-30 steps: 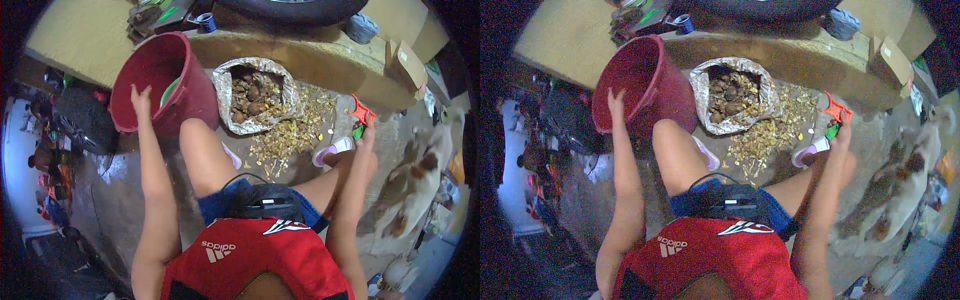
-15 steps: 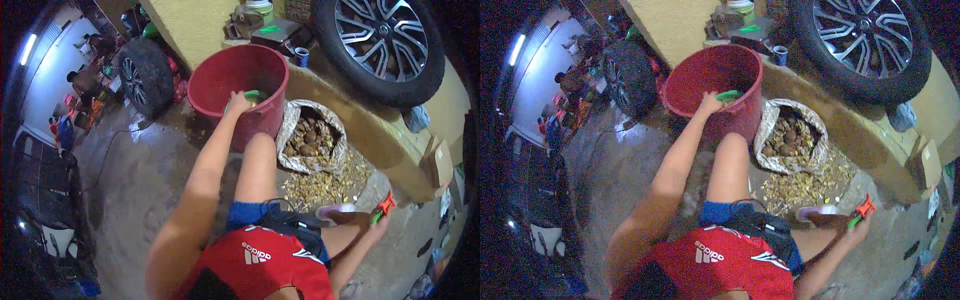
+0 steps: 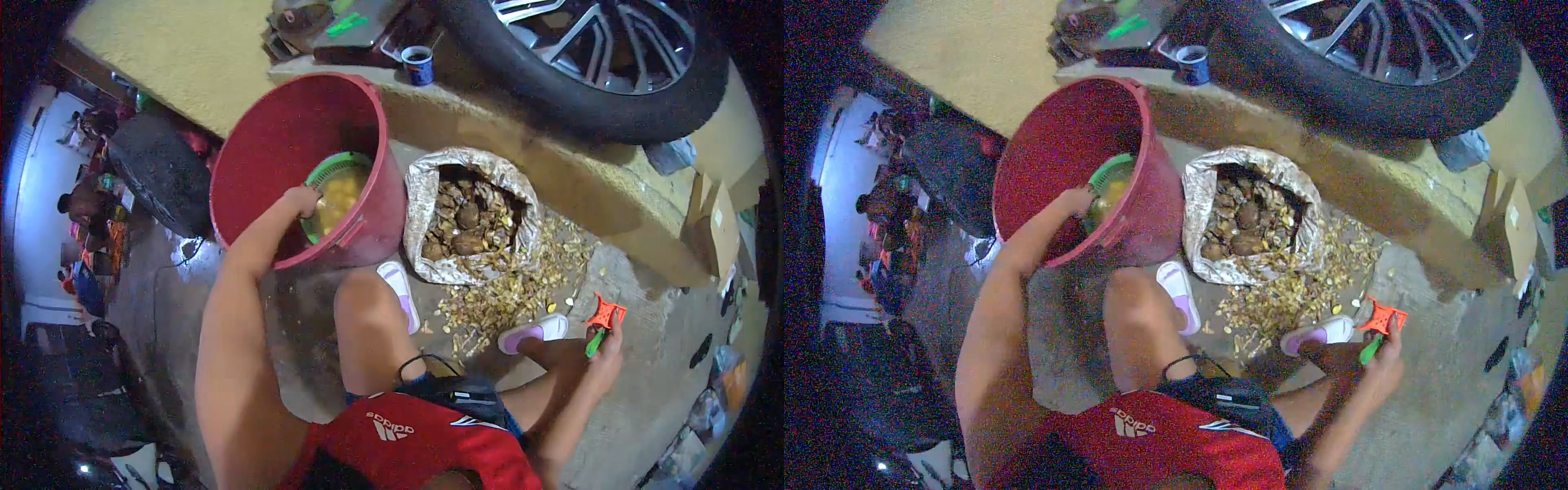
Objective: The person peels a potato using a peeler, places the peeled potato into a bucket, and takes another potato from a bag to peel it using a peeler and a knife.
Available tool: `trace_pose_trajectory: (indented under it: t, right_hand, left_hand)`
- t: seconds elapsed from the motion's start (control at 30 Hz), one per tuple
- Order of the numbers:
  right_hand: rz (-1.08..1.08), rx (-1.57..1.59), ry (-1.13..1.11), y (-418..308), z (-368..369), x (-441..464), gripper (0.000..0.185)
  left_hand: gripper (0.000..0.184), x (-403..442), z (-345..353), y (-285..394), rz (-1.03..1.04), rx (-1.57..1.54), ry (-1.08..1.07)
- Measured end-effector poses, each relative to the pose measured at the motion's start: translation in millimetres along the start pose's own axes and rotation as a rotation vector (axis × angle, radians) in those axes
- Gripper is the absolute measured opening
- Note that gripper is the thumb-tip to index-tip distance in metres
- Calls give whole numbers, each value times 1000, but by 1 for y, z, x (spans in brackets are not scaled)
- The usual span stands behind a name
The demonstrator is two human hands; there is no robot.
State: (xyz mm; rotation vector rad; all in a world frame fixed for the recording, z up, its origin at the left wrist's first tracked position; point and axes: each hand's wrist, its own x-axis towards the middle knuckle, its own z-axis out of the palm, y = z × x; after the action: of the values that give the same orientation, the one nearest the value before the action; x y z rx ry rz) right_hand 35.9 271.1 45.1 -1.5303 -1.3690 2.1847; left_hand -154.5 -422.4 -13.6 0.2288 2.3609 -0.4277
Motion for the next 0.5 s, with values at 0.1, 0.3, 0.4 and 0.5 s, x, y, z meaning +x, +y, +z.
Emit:
trace_pose_trajectory:
  t: [0.1, 0.3, 0.4, 0.5]
  right_hand:
    - [-29, -79, 2, 5, 16, 4, 34]
    - [-38, -316, 151, 12, 49, -6, 47]
    - [-364, -712, 151, 13, 54, -26, 33]
    - [-751, -1287, 109, 26, 42, -41, 41]
  left_hand:
    - [56, 28, 7, -10, 143, 54, -14]
    - [40, 109, 58, -30, 9, -63, 24]
    - [35, 174, 135, 0, -207, -113, 481]
    - [35, 187, 174, 25, -279, -277, 379]
